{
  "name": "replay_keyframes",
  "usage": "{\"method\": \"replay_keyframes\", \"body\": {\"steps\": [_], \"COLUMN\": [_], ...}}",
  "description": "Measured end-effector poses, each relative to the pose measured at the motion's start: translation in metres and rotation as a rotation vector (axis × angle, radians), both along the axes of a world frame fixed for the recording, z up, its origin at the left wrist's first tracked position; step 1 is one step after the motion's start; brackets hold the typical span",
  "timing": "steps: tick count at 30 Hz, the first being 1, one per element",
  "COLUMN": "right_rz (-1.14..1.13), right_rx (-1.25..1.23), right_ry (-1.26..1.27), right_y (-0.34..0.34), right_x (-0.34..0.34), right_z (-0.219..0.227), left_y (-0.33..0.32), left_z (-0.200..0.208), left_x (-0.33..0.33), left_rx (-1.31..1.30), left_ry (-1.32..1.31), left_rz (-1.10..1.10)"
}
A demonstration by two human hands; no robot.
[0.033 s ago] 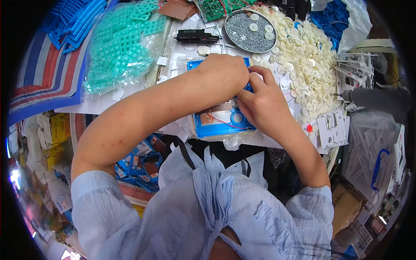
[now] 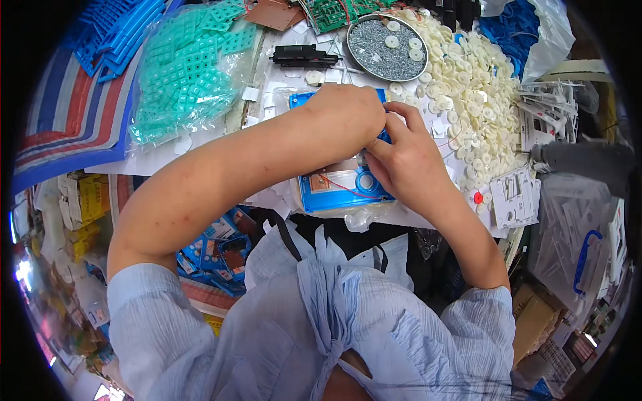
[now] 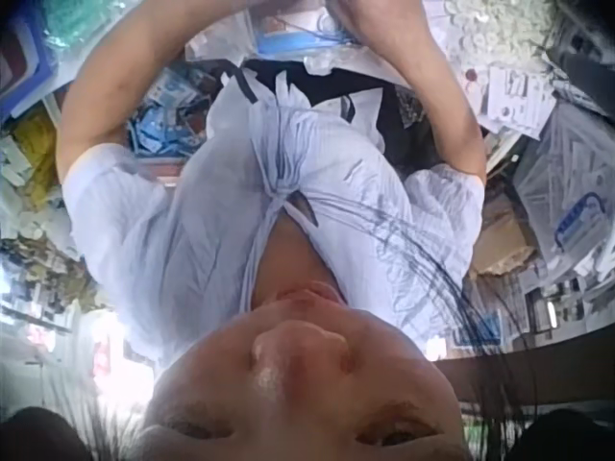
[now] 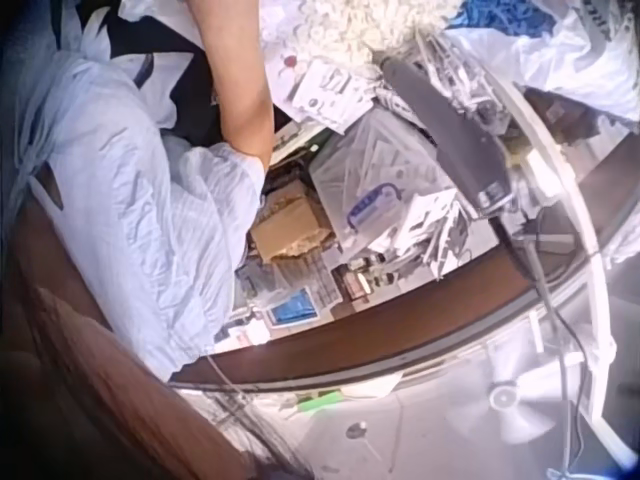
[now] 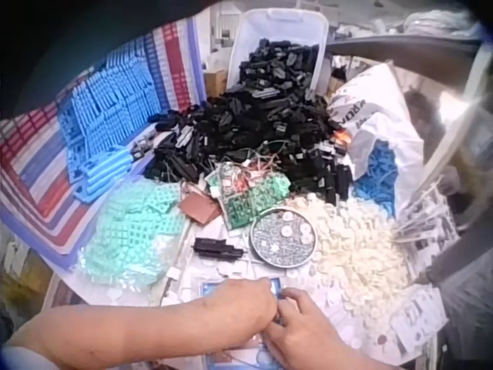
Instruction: Assembling an electronic device by placing buttons and circuit boards into a plastic housing and fastening with an electric screwdriver.
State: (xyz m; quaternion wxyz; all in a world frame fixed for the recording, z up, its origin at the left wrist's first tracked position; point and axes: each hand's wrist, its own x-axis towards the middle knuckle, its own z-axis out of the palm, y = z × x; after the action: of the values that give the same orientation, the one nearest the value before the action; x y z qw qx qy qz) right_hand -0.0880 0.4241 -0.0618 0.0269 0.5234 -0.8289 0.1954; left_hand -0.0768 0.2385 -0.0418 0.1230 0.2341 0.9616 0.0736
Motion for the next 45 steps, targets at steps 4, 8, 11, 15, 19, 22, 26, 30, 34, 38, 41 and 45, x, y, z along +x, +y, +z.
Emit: {"method": "replay_keyframes", "body": {"steps": [4, 8, 11, 15, 19, 22, 26, 30, 34, 38, 41, 45], "right_rz": [-0.033, -0.033, -0.034, -0.056, -0.059, -0.055, -0.083, -0.124, -0.114, -0.063, -0.041, -0.051], "right_rx": [-0.047, -0.063, -0.051, -0.016, 0.017, 0.033, 0.072, 0.113, 0.119, 0.057, 0.019, 0.057], "right_ry": [0.000, -0.019, -0.003, 0.021, 0.008, 0.027, -0.007, -0.042, 0.005, -0.067, -0.148, -0.158], "right_y": [0.000, -0.001, -0.003, -0.003, -0.006, -0.011, -0.015, -0.017, -0.015, -0.005, 0.007, 0.003], "right_x": [0.005, 0.009, 0.011, 0.011, 0.010, 0.011, 0.014, 0.016, 0.016, 0.014, 0.010, 0.009], "right_z": [-0.004, -0.007, -0.005, -0.006, -0.001, 0.002, 0.006, 0.004, 0.004, 0.005, 0.004, 0.011], "left_y": [0.000, 0.003, 0.002, -0.006, -0.012, -0.016, -0.023, -0.023, -0.034, -0.059, -0.062, -0.053], "left_z": [0.010, 0.030, 0.024, 0.018, 0.016, 0.010, -0.006, -0.016, -0.023, -0.020, -0.017, -0.032], "left_x": [-0.023, -0.045, -0.051, -0.053, -0.046, -0.038, -0.025, -0.023, -0.017, 0.015, 0.050, 0.081], "left_rx": [-0.058, -0.182, -0.189, -0.168, -0.175, -0.123, 0.010, 0.005, 0.136, 0.623, 0.812, 0.844], "left_ry": [-0.170, -0.181, -0.200, -0.254, -0.232, -0.162, -0.013, -0.036, 0.070, 0.418, 0.401, 0.358], "left_rz": [0.003, -0.047, -0.114, -0.175, -0.208, -0.277, -0.248, -0.158, -0.033, 0.341, 0.602, 0.710]}}
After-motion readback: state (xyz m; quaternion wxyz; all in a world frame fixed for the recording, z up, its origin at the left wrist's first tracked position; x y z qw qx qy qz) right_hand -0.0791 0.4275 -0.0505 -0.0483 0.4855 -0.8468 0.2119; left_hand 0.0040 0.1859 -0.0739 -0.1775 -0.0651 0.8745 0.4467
